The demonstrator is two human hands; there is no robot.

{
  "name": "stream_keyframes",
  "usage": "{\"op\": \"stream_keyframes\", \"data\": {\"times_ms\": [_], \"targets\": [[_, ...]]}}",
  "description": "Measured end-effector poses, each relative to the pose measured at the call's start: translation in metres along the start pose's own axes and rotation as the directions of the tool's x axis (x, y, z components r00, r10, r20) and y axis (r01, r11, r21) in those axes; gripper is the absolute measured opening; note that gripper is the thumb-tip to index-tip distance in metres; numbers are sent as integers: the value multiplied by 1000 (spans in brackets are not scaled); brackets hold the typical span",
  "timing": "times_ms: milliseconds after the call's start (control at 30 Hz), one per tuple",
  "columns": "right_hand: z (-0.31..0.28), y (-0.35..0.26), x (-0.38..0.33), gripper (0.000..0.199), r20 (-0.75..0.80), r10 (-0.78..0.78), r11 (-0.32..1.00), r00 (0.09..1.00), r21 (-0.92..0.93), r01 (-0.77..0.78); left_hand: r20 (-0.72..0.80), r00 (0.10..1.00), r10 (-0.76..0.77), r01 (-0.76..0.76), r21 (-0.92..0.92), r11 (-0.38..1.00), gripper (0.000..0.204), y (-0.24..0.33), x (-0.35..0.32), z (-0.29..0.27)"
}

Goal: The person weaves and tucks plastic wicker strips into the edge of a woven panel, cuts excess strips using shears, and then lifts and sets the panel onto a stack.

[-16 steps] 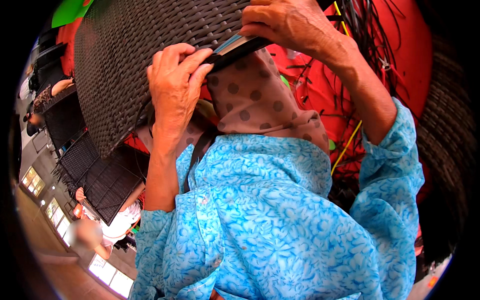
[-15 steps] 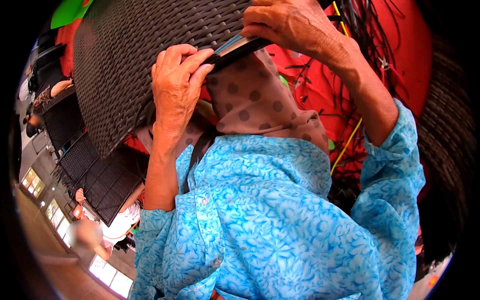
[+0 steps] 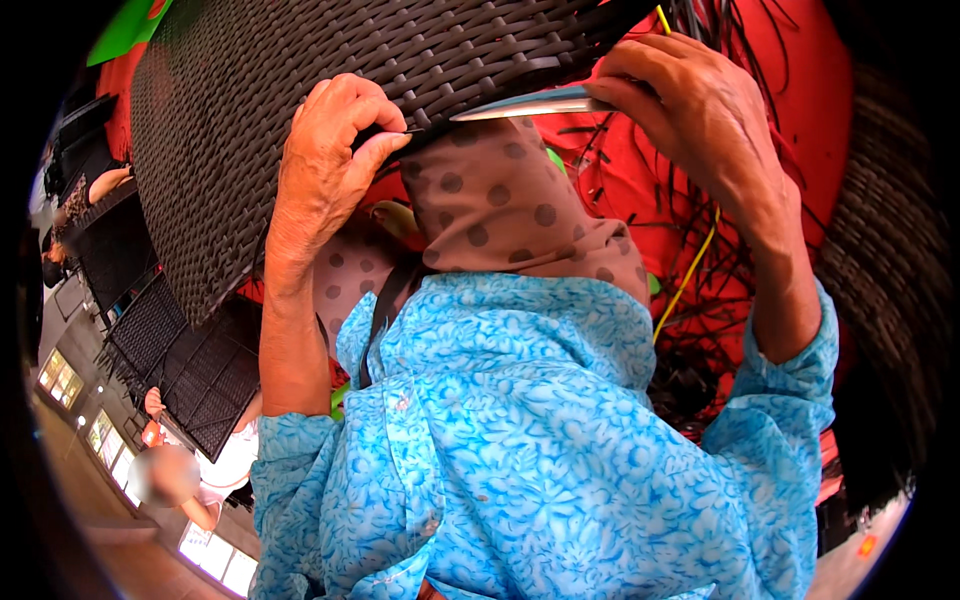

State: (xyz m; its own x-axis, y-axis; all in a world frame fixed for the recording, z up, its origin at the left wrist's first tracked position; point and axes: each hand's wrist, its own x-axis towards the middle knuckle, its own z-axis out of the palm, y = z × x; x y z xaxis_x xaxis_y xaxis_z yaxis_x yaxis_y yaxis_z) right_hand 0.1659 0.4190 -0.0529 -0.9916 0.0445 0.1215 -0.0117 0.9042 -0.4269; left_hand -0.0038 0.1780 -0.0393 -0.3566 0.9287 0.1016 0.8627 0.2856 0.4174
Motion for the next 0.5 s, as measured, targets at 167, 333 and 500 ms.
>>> {"op": "stream_keyframes", "data": {"times_ms": [167, 333, 500], "targets": [[-10, -10, -17, 22, 53, 248, 938, 967, 238, -253, 93, 980, -179, 201, -504, 840, 6, 10, 24, -3], [-14, -16, -28, 39, 188, 244, 915, 951, 281, -290, 189, 872, -451, 321, -917, 237, 10, 12, 35, -2], [-10, -20, -33, 38, 139, 210, 969, 968, 102, -225, 250, 824, -509, 163, -964, -209, 11, -31, 15, 3]]}}
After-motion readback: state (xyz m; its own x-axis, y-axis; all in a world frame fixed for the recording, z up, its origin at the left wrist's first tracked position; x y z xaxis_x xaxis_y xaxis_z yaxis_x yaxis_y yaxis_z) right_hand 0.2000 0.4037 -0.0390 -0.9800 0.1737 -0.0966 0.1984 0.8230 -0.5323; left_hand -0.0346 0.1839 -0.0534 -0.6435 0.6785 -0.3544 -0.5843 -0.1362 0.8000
